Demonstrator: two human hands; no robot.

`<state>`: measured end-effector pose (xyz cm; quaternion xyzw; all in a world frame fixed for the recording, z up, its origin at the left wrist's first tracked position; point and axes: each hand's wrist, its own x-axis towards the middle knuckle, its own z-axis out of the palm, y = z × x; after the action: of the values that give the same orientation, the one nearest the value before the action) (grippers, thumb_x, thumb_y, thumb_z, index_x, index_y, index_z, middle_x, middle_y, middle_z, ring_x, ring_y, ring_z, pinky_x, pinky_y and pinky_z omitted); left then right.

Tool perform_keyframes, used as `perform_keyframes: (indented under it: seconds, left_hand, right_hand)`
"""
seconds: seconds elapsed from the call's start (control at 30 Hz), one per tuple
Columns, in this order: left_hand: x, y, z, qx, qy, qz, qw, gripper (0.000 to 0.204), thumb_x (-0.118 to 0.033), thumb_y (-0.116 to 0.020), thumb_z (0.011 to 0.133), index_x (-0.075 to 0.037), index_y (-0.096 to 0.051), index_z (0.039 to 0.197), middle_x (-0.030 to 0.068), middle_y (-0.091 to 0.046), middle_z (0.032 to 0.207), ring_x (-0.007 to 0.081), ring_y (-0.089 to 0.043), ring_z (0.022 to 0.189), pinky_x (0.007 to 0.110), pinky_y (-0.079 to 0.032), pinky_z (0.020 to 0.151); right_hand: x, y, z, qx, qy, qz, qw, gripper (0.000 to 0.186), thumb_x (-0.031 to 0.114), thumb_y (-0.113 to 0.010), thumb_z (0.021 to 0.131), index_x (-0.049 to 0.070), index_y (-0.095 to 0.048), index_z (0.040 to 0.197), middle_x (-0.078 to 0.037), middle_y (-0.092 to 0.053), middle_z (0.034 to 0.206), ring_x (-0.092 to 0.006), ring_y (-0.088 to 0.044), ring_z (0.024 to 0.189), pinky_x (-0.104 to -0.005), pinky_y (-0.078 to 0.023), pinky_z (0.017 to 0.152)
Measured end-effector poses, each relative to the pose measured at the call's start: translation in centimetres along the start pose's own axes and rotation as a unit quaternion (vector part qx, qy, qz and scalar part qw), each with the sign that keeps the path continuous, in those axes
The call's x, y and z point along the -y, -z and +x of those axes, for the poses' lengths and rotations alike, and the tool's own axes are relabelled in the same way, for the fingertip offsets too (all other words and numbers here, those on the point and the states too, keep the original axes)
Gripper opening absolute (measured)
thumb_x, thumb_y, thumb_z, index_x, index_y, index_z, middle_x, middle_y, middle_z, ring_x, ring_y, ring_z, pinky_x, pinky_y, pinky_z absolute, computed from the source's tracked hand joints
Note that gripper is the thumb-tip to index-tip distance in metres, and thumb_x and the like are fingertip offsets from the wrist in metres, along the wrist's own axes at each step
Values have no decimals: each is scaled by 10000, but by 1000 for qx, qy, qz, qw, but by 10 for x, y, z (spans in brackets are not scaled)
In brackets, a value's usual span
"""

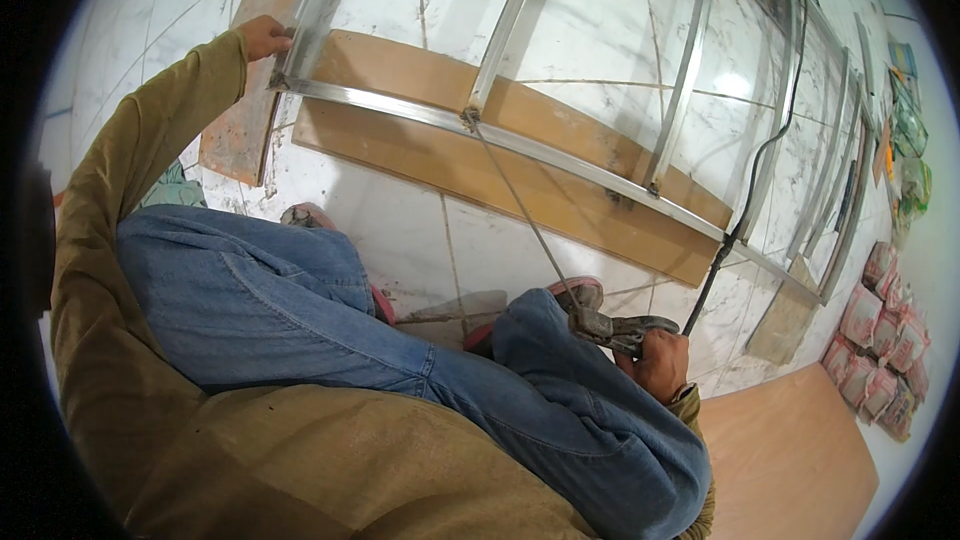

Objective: The person welds metal studs together to construct a rectangular frame on the floor, using a welding torch to join the pieces while an assistant holds them in place.

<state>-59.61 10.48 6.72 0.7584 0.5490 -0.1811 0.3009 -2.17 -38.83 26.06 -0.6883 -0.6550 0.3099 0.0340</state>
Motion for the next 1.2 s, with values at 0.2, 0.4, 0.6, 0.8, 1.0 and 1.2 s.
perform_keyframes:
  seconds: [0.2, 0.4, 0.6, 0.8, 1.0, 1.2]
  left_hand:
    - [11, 2, 1, 36, -56, -12, 998, 342, -316, -652, 893, 20, -707, 865, 126, -656, 712, 158, -585, 651, 357, -467, 617]
    - [-9, 8, -9, 19, 24, 47, 998, 342, -317, -662, 880, 21, -709, 855, 124, -657, 710, 156, -579, 642, 360, -463, 609]
    - [6, -1, 13, 19, -33, 18, 999, 356, -333, -666, 889, 20, -696, 857, 101, -626, 676, 161, -584, 659, 370, -464, 635]
    - [29, -13, 19, 1, -24, 0, 1000, 370, -343, -656, 920, 3, -670, 790, 110, -597, 666, 150, -545, 673, 375, -434, 654]
    - [2, -10, 22, 14, 19, 14, 1000, 362, -344, -686, 907, 6, -672, 815, 106, -636, 736, 174, -566, 735, 386, -451, 705]
    - [7, -14, 13, -25, 8, -32, 999, 346, -318, -684, 918, 1, -655, 786, 77, -601, 709, 155, -522, 721, 371, -434, 700]
  right_hand:
    - [-4, 0, 5, 35, -52, -6, 998, 264, 150, -781, 658, -2, -665, 841, -193, -632, 716, -397, -635, 644, -450, -498, 577]
    - [1, -2, 5, 11, -29, 32, 999, 327, 130, -772, 652, -12, -691, 935, -183, -644, 724, -373, -663, 661, -426, -525, 590]
    - [-6, 1, -1, 5, -19, -9, 1000, 275, 161, -764, 651, -11, -680, 849, -181, -632, 700, -353, -662, 638, -421, -526, 582]
    - [-34, -25, -12, -23, -38, 62, 997, 378, 289, -792, 633, -2, -646, 825, -166, -611, 691, -362, -630, 610, -448, -504, 558]
    - [-36, -5, -17, 103, -32, -140, 984, 320, 268, -734, 720, 18, -663, 907, -167, -688, 878, -346, -662, 745, -402, -513, 635]
    - [-20, -8, -4, 32, -13, 7, 999, 321, 297, -721, 745, 24, -667, 904, -166, -689, 908, -351, -658, 743, -399, -510, 642]
